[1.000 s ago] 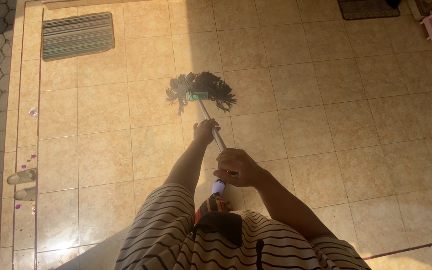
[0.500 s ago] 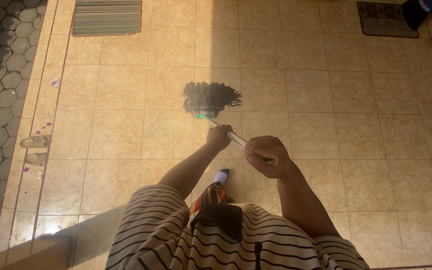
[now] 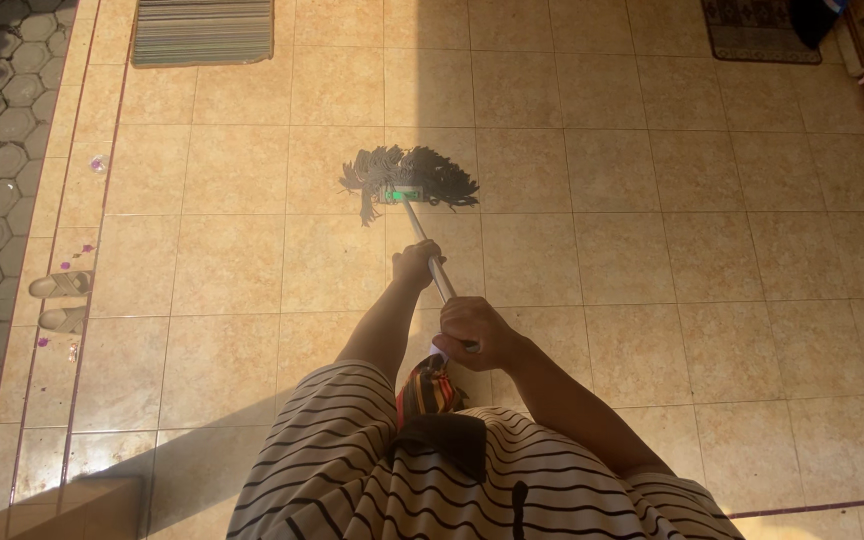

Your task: The person mops a tiled floor using a string mop. They move the mop back and forth across the surface, covering the area near a doorway and a small rug. The person wears socks and slides while performing the task.

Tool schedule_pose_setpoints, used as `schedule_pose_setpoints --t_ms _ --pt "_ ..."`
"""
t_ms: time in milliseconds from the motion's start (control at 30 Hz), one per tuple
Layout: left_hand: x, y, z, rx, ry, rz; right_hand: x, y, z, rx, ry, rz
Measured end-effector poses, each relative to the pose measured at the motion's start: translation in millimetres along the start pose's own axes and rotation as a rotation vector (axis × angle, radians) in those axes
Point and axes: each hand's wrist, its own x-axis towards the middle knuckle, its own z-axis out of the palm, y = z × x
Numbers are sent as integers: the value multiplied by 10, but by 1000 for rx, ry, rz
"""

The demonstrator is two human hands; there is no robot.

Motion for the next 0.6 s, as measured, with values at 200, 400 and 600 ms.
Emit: schedule_pose_setpoints --t_ms 200,400,600 --pt "-163 84 16 -134 79 60 -14 -109 -176 89 8 16" --pt "-569 346 -241 -10 -86 -19 78 -465 -326 219 125 -81" --pt "-345 247 -445 140 -175 43 210 -397 -88 199 303 -6"
